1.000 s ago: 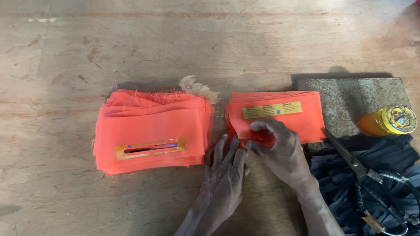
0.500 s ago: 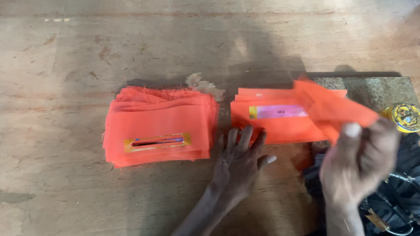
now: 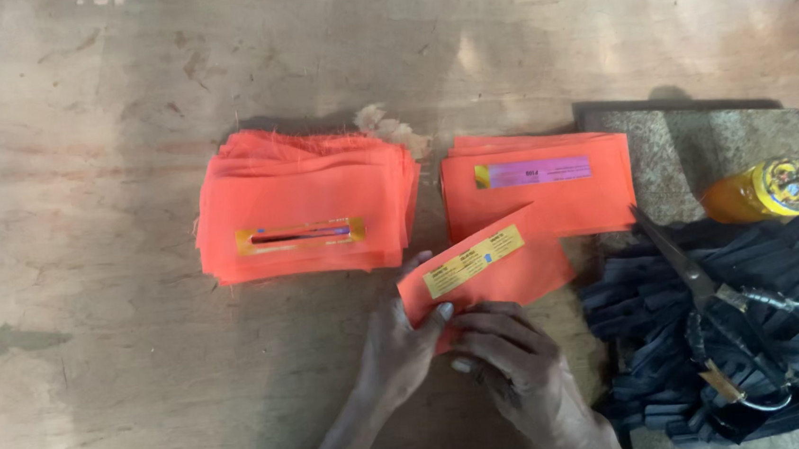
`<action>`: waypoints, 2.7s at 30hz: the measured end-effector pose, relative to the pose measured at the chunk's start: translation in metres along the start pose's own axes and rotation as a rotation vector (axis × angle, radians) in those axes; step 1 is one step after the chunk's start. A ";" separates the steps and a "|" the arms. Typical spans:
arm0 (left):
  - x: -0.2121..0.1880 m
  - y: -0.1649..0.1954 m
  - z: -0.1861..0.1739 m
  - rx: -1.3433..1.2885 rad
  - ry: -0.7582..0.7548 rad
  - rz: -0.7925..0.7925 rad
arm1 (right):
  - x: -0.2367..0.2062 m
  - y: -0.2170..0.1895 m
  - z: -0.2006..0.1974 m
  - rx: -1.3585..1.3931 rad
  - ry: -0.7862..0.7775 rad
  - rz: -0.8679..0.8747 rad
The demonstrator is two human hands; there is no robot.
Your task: The person applies adhesive labels to orange fabric pieces on a wooden table. They peel the backing, position the label, and smooth it down, repeating the process for multiple items.
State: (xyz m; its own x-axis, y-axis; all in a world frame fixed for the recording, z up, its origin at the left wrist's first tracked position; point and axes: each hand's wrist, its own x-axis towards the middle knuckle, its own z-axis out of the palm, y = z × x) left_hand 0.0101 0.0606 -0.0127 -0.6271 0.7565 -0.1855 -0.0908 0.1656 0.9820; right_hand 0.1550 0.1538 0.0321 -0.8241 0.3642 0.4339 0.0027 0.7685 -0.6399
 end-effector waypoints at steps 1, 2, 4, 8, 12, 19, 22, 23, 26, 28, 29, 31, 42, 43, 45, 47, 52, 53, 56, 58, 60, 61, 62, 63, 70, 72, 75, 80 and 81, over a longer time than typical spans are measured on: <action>0.000 -0.001 -0.004 -0.024 -0.009 -0.004 | -0.001 0.001 0.001 0.016 0.020 0.046; 0.001 0.000 -0.007 -0.049 -0.021 -0.003 | 0.000 0.002 0.001 0.026 0.044 0.090; -0.006 0.001 -0.014 0.120 -0.049 0.092 | 0.001 0.002 -0.006 0.027 0.051 0.168; -0.011 0.009 -0.022 -0.073 -0.184 -0.092 | 0.016 0.006 -0.019 -0.012 -0.006 0.190; -0.020 0.018 -0.032 0.052 -0.231 -0.110 | 0.027 -0.003 -0.023 0.005 -0.119 0.199; -0.028 0.018 -0.044 0.032 -0.257 -0.090 | 0.035 -0.010 -0.018 0.067 -0.315 0.440; -0.030 0.013 -0.048 -0.044 -0.291 -0.079 | 0.035 -0.007 -0.013 0.060 -0.277 0.411; -0.030 0.011 -0.048 -0.087 -0.308 -0.066 | 0.035 -0.007 -0.012 0.050 -0.265 0.393; -0.031 0.007 -0.048 -0.259 -0.283 -0.184 | 0.033 -0.006 -0.011 0.008 -0.248 0.310; -0.032 0.006 -0.048 -0.283 -0.280 -0.165 | 0.032 -0.006 -0.010 0.015 -0.214 0.267; -0.033 0.006 -0.049 -0.293 -0.278 -0.156 | 0.032 -0.007 -0.009 0.041 -0.183 0.255; -0.034 0.006 -0.051 -0.395 -0.318 -0.183 | 0.032 -0.007 -0.009 0.016 -0.147 0.267; -0.034 0.007 -0.053 -0.538 -0.373 -0.241 | 0.036 -0.010 -0.018 -0.081 -0.127 0.102; -0.034 0.008 -0.053 -0.545 -0.367 -0.241 | 0.036 -0.011 -0.019 -0.076 -0.154 0.167; -0.035 0.010 -0.054 -0.494 -0.356 -0.211 | 0.037 -0.012 -0.021 -0.064 -0.208 0.295; -0.036 0.013 -0.055 -0.380 -0.348 -0.153 | 0.037 -0.011 -0.021 -0.055 -0.244 0.387; -0.046 0.021 -0.047 0.642 0.176 0.286 | 0.043 0.002 -0.007 -0.002 -0.234 0.225; -0.047 0.021 -0.043 0.792 0.325 0.466 | 0.043 0.004 -0.003 0.001 -0.212 0.172; -0.038 0.020 -0.036 0.539 0.212 0.480 | 0.045 0.010 0.007 -0.010 -0.168 0.119; -0.034 0.018 -0.033 0.611 0.170 0.487 | 0.043 0.011 0.011 -0.015 -0.174 0.120; -0.028 0.017 -0.032 0.643 0.138 0.485 | 0.041 0.012 0.010 -0.023 -0.187 0.125; -0.029 0.017 -0.032 0.641 0.126 0.465 | 0.039 0.011 0.009 -0.037 -0.184 0.094; -0.029 0.017 -0.032 0.642 0.114 0.449 | 0.038 0.012 0.008 -0.050 -0.177 0.060; -0.029 0.017 -0.033 0.627 0.118 0.460 | 0.037 0.012 0.007 -0.062 -0.172 0.024; -0.026 0.019 -0.035 0.598 0.126 0.460 | 0.030 0.018 0.007 -0.126 -0.227 -0.035; -0.026 0.018 -0.035 0.595 0.129 0.451 | 0.026 0.020 0.006 -0.148 -0.238 -0.056; -0.029 0.016 -0.036 0.612 0.136 0.479 | 0.019 0.021 0.007 -0.213 -0.228 -0.165; -0.032 0.013 -0.041 0.676 0.111 0.570 | 0.015 0.024 0.007 -0.263 -0.234 -0.245; -0.032 0.012 -0.042 0.665 0.096 0.542 | 0.015 0.025 0.007 -0.267 -0.238 -0.248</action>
State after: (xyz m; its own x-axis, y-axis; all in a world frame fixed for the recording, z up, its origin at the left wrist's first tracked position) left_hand -0.0032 0.0119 0.0068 -0.5180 0.7867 0.3358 0.6930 0.1558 0.7039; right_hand 0.1391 0.1745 0.0185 -0.9258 0.0436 0.3754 -0.0915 0.9380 -0.3344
